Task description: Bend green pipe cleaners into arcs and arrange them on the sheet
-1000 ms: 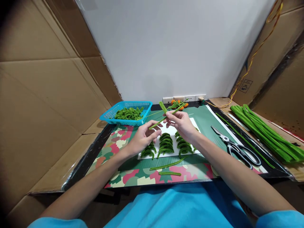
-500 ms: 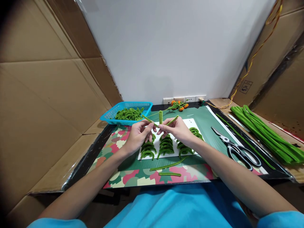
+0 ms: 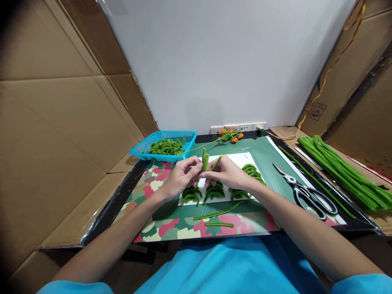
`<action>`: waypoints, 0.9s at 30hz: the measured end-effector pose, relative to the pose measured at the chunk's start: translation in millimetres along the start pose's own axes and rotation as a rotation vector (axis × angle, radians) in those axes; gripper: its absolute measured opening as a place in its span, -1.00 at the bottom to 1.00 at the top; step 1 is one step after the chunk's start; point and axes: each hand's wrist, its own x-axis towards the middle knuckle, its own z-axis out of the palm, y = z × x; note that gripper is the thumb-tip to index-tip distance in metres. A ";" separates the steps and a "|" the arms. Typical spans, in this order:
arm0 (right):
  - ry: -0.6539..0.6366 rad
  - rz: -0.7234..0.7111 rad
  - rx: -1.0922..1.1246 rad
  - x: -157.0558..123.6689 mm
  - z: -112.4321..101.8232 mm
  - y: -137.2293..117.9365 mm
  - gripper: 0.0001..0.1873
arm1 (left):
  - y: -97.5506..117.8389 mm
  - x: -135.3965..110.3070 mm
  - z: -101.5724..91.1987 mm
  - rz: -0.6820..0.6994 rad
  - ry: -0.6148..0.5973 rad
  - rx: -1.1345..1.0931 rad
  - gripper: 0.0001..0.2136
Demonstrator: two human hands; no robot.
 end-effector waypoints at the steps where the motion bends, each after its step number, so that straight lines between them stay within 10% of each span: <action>1: -0.001 -0.003 -0.018 -0.5 0.3 0.5 -0.61 | 0.7 -0.5 0.2 0.008 -0.010 0.034 -0.67; 16: -0.083 0.021 -0.128 -4.5 1.5 -3.1 -0.60 | 3.3 -2.3 -0.3 0.020 -0.126 0.199 -0.68; 27: 0.018 0.022 -0.155 -5.1 -3.0 -6.4 -0.55 | 5.1 -3.1 2.5 -0.092 -0.113 -0.066 -0.68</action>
